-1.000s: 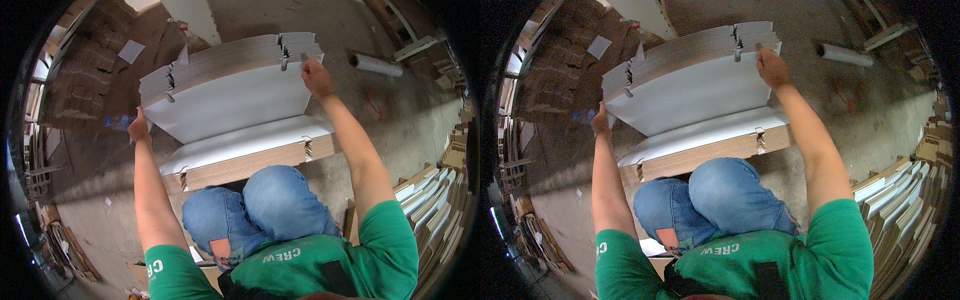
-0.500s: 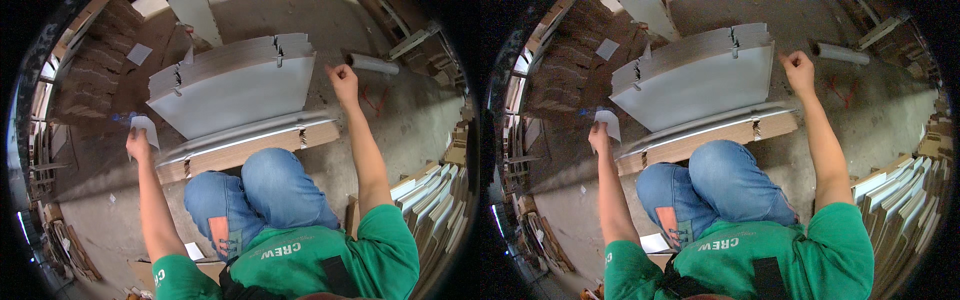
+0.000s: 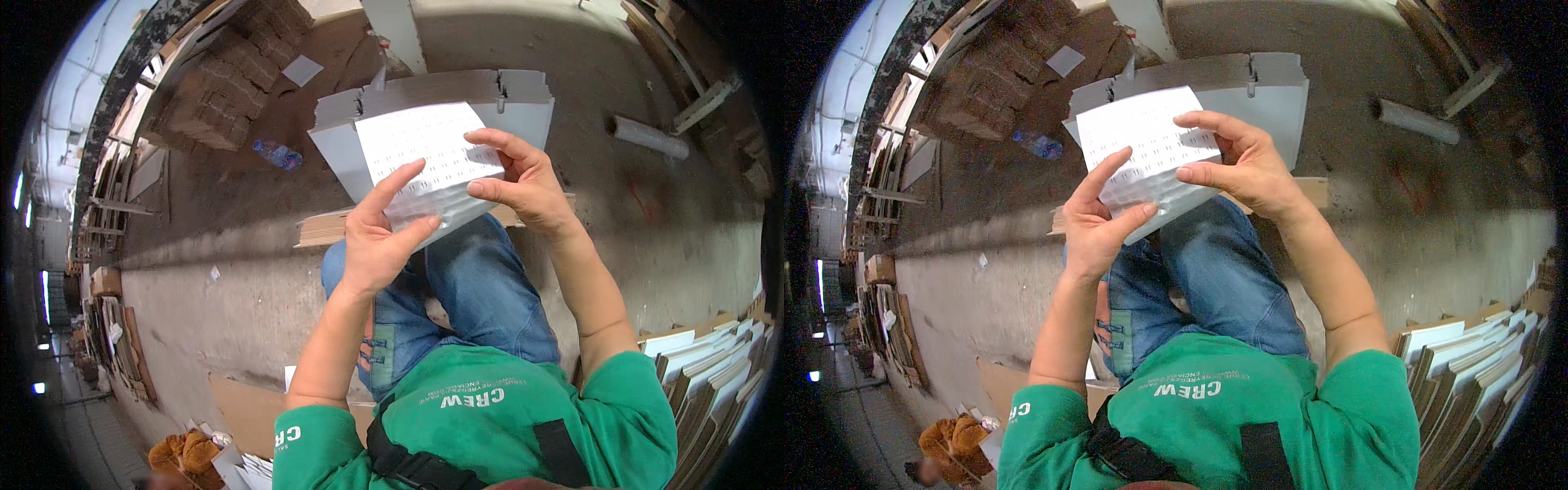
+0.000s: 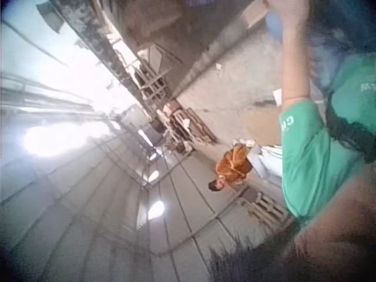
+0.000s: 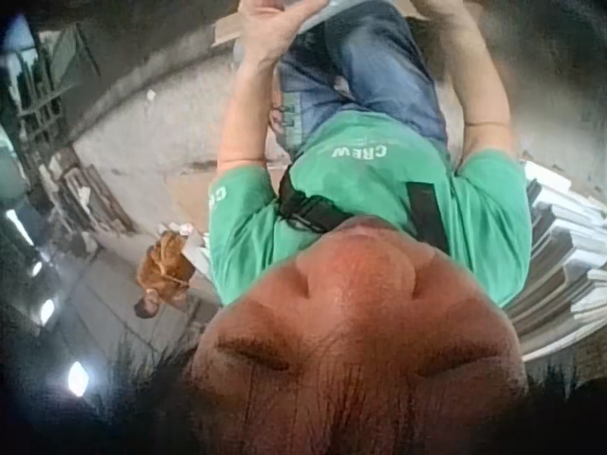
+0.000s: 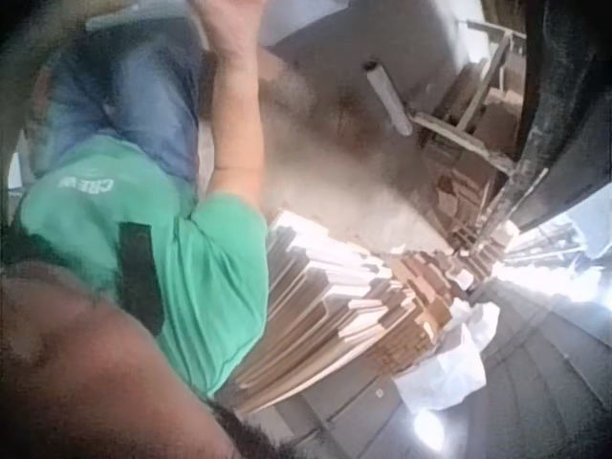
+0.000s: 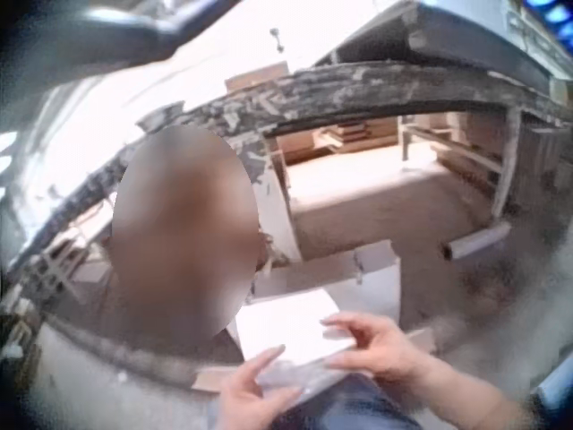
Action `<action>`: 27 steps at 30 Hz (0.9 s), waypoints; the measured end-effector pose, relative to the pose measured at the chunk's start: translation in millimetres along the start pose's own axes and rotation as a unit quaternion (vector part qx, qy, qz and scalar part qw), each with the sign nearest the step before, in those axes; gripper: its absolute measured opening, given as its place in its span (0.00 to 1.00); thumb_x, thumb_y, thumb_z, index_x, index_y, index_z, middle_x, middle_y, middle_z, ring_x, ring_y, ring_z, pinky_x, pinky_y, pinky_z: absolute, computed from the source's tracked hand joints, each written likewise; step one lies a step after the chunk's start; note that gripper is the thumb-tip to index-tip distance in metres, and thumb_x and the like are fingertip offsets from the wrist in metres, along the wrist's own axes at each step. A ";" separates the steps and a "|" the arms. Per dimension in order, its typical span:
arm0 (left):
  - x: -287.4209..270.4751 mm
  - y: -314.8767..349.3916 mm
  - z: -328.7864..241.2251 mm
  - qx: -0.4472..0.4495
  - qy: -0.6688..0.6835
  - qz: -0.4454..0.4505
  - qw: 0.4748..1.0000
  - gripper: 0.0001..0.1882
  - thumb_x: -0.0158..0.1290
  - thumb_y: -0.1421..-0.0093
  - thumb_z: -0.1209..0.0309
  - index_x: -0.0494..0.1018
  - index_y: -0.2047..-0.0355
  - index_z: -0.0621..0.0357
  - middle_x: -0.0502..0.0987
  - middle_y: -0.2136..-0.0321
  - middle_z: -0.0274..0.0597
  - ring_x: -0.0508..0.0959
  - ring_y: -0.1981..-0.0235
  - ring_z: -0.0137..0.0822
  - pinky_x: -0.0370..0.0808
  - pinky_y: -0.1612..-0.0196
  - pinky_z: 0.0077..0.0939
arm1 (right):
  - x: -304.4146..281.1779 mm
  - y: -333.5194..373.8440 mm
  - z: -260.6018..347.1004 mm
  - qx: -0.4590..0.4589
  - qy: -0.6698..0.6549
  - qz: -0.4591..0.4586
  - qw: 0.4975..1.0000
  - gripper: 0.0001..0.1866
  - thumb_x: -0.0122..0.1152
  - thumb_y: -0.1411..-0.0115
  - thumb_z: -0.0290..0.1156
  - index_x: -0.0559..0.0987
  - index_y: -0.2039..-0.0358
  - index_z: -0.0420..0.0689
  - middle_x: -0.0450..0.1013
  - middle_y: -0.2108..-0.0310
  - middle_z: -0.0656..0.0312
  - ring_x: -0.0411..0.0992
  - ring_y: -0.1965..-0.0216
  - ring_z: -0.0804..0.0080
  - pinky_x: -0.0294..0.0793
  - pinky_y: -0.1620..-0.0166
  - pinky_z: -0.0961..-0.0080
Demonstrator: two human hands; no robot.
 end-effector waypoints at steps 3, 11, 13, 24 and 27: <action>16.2 5.0 -16.9 0.001 -0.018 0.007 1.000 0.27 0.58 0.54 0.80 0.67 0.52 0.60 0.71 0.57 0.42 0.70 0.56 0.30 0.67 0.53 0.23 | -2.7 12.6 12.4 -0.033 0.037 0.006 0.999 0.22 0.62 0.54 0.19 0.71 0.57 0.36 0.71 0.61 0.59 0.69 0.60 0.75 0.70 0.56 0.80; 25.3 6.6 -16.7 -0.041 -0.025 -0.027 0.998 0.21 0.60 0.54 0.75 0.71 0.57 0.65 0.74 0.63 0.43 0.73 0.63 0.28 0.71 0.60 0.19 | -6.7 25.3 21.4 -0.012 0.095 0.006 0.995 0.16 0.63 0.55 0.18 0.74 0.62 0.35 0.72 0.64 0.60 0.71 0.64 0.76 0.72 0.61 0.82; 26.0 6.6 -18.1 -0.047 -0.035 -0.025 0.998 0.20 0.60 0.53 0.76 0.71 0.58 0.65 0.74 0.63 0.43 0.74 0.63 0.28 0.71 0.60 0.19 | -6.2 25.3 22.0 -0.012 0.101 0.004 0.995 0.15 0.63 0.55 0.18 0.74 0.63 0.35 0.72 0.65 0.60 0.71 0.65 0.77 0.72 0.62 0.83; 17.0 -5.2 -20.4 -0.044 -0.152 0.008 0.987 0.09 0.56 0.49 0.75 0.76 0.67 0.63 0.76 0.74 0.33 0.72 0.73 0.20 0.69 0.69 0.13 | -11.6 20.1 15.3 0.064 0.105 -0.034 0.992 0.09 0.64 0.54 0.24 0.77 0.71 0.38 0.74 0.74 0.65 0.70 0.71 0.83 0.69 0.68 0.87; 8.3 -10.1 -18.0 -0.078 -0.142 -0.004 0.987 0.09 0.57 0.50 0.74 0.76 0.68 0.64 0.76 0.75 0.34 0.72 0.74 0.20 0.68 0.70 0.12 | -6.8 18.7 19.1 0.091 0.063 -0.051 0.993 0.07 0.64 0.52 0.26 0.78 0.71 0.38 0.74 0.75 0.65 0.69 0.73 0.84 0.68 0.70 0.88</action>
Point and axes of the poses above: each hand's wrist, its own y-axis away from the middle knuckle, its own x-axis out of the palm, z = x × y, the point moved 3 cm from there along -y, towards the middle knuckle
